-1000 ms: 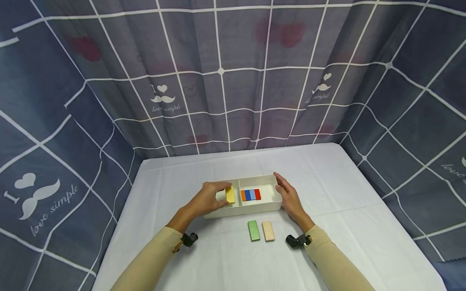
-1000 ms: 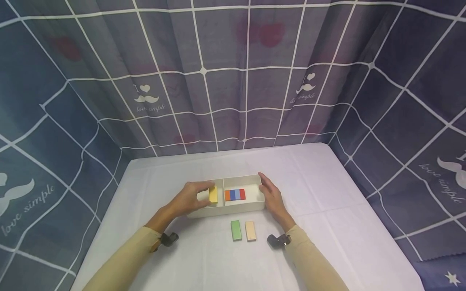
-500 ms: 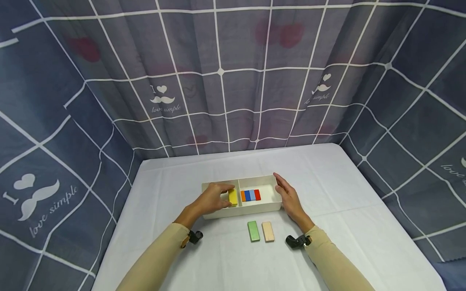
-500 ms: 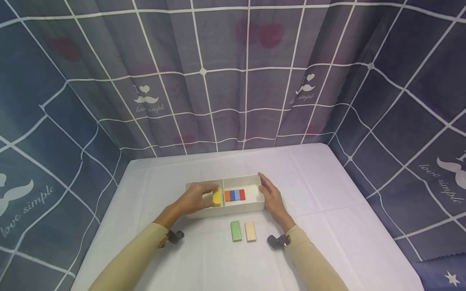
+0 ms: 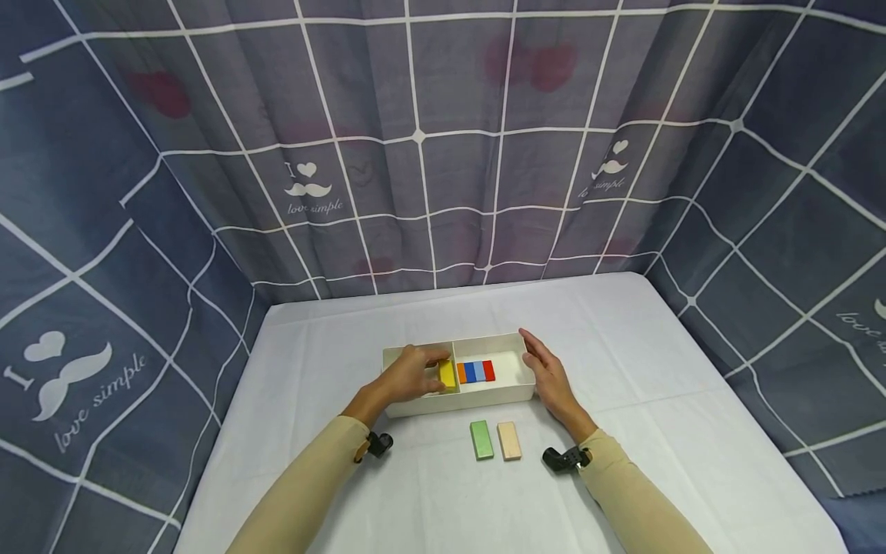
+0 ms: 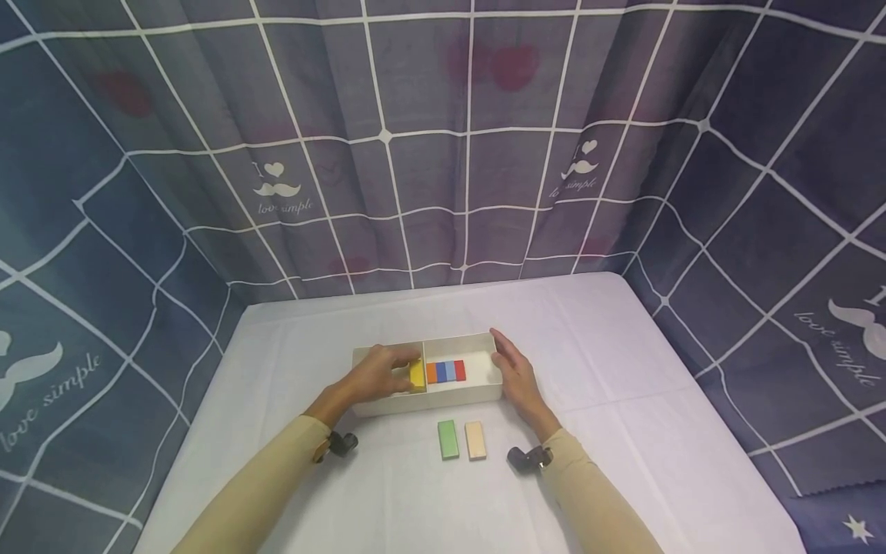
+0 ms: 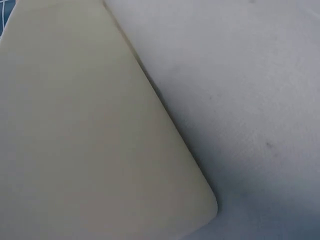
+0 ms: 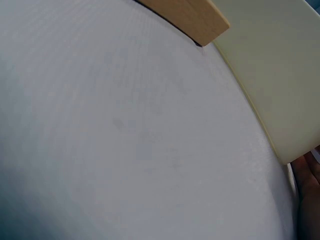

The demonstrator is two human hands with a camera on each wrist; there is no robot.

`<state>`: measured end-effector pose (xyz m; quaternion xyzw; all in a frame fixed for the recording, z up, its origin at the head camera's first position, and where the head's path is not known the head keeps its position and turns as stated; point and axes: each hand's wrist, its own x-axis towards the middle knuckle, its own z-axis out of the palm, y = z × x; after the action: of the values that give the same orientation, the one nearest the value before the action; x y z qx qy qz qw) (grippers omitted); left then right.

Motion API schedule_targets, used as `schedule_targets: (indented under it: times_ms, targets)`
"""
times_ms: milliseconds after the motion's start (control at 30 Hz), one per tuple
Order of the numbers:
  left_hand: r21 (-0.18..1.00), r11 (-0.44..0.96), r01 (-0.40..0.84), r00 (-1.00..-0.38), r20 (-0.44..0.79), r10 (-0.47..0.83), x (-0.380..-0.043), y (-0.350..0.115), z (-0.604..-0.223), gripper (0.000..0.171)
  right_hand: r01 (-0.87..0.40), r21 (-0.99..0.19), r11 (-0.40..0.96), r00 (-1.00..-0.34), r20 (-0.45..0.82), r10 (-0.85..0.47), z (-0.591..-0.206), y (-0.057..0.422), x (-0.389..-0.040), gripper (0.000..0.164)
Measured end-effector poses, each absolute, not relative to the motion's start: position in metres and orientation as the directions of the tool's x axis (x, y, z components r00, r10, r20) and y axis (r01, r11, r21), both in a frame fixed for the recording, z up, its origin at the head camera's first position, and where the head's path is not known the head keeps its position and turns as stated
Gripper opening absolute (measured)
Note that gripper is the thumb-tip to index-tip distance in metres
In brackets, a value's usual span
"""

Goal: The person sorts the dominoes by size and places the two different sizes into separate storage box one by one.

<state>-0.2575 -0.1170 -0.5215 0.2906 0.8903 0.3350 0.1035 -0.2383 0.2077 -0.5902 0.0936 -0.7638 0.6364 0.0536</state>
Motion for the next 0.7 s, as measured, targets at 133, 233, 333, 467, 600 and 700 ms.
schedule_targets:
  times_ms: [133, 233, 333, 467, 600, 700]
  targets:
    - [0.665, 0.607, 0.436, -0.809, -0.005, 0.587, -0.2593, -0.1155, -0.5222, 0.064, -0.208, -0.962, 0.179, -0.977, 0.197, -0.077, -0.5898, 0.2077, -0.2383, 0.052]
    - [0.66, 0.614, 0.434, -0.81, -0.012, 0.586, -0.2614, -0.1143, -0.5233, 0.064, -0.207, -0.961, 0.185, -0.978, 0.196, -0.076, -0.5895, 0.2078, -0.2382, 0.052]
    - [0.645, 0.625, 0.44, -0.811, -0.013, 0.585, -0.2636, -0.113, -0.5253, 0.063, -0.207, -0.961, 0.183, -0.978, 0.196, -0.078, -0.5892, 0.2074, -0.2385, 0.052]
    - [0.625, 0.64, 0.447, -0.811, -0.018, 0.585, -0.2642, -0.1114, -0.5271, 0.063, -0.213, -0.96, 0.181, -0.976, 0.202, -0.078, -0.5899, 0.2065, -0.2384, 0.052]
    - [0.595, 0.653, 0.468, -0.803, -0.023, 0.596, -0.2642, -0.1095, -0.527, 0.065, -0.232, -0.957, 0.177, -0.972, 0.221, -0.076, -0.5895, 0.2065, -0.2373, 0.052]
    - [0.569, 0.661, 0.489, -0.796, -0.019, 0.605, -0.2644, -0.1086, -0.5265, 0.065, -0.242, -0.956, 0.167, -0.97, 0.232, -0.075, -0.5889, 0.2067, -0.2369, 0.052]
